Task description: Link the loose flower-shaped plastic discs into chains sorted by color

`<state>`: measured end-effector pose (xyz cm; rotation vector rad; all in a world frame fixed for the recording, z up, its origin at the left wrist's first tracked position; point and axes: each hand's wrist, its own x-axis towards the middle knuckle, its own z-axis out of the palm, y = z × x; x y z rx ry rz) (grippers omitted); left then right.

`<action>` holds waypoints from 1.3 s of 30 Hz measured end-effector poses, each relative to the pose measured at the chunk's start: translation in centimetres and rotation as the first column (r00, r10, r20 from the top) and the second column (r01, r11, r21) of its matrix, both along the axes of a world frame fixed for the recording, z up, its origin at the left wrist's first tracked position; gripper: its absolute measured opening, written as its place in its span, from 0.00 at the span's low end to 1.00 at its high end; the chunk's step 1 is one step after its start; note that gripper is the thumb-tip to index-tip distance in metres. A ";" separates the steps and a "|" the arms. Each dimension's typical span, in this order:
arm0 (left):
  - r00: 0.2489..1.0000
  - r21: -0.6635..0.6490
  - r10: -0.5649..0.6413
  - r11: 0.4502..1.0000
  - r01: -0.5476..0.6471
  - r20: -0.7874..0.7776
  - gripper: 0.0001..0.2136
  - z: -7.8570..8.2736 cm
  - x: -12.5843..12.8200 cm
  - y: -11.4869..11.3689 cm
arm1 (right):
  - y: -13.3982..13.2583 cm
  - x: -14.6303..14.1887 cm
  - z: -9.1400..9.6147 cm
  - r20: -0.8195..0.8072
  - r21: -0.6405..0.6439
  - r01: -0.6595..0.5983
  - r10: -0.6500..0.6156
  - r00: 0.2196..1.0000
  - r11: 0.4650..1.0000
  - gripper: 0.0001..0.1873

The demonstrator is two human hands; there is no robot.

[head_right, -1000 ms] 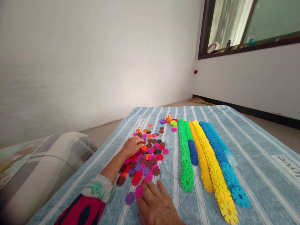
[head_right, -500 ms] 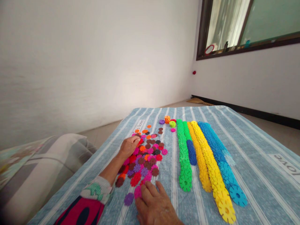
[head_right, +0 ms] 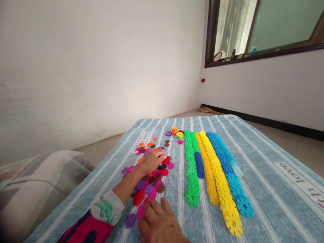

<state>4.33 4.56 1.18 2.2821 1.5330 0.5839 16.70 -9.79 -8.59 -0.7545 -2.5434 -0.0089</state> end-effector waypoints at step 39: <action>0.838 -0.138 -0.102 0.990 0.032 -0.536 0.07 0.4 5.7 6.0 | 1.9 -5.0 -4.0 -0.534 0.402 0.305 -0.050 0.844 0.864 0.13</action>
